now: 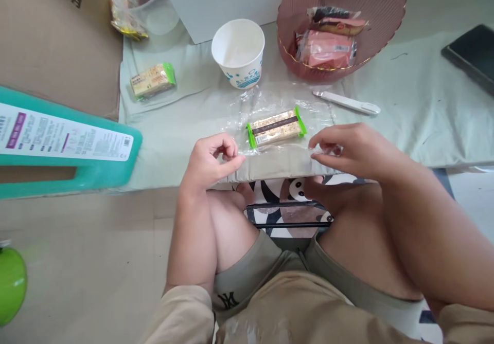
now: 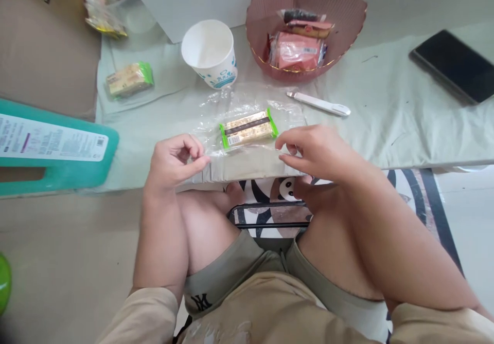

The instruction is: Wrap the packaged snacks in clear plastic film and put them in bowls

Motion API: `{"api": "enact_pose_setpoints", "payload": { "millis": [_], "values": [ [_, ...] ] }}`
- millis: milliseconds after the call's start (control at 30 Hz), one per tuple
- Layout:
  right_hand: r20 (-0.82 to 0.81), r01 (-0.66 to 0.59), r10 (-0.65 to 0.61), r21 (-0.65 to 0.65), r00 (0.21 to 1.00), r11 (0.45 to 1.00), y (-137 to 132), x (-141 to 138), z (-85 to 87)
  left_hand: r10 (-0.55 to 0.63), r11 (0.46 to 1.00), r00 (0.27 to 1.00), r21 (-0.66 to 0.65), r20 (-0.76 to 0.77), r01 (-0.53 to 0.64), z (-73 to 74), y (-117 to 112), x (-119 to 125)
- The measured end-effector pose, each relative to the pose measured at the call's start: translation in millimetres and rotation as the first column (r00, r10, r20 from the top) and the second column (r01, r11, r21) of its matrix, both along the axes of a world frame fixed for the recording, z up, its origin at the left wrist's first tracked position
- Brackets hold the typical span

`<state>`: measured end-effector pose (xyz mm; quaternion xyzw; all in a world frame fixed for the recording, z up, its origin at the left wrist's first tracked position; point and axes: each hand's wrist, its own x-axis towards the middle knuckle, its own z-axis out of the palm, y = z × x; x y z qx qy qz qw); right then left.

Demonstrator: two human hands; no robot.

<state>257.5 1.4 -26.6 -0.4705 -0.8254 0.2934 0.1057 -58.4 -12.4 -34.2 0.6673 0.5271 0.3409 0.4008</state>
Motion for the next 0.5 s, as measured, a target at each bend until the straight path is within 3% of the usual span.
{"api": "enact_pose_setpoints", "payload": {
  "millis": [133, 233, 333, 433, 500],
  "values": [
    [0.052, -0.095, 0.102, -0.121, 0.993, 0.988, -6, 3, -0.1, -0.073, 0.993, 0.98, -0.105, -0.184, 0.054, -1.3, -8, -10],
    [0.094, -0.107, 0.122, -0.154, 0.988, 0.982, -5, 4, -3.3, -0.162, 0.983, 0.92, -0.145, -0.357, 0.117, -8.7, -6, -16],
    [0.119, -0.094, 0.113, -0.159, 0.986, 0.983, -2, 5, -6.7, -0.107, 0.994, 0.874, -0.05, -0.474, 0.094, -12.9, -4, -18],
    [0.118, -0.09, 0.11, -0.163, 0.987, 0.982, -2, 6, -8.6, 0.025, 0.994, 0.901, 0.108, -0.433, 0.024, -8.2, -5, -17],
    [0.1, -0.112, 0.133, -0.191, 0.986, 0.975, -3, 7, -8.5, 0.007, 0.994, 0.944, 0.108, -0.329, 0.03, -2.2, -8, -15]
  ]
}}
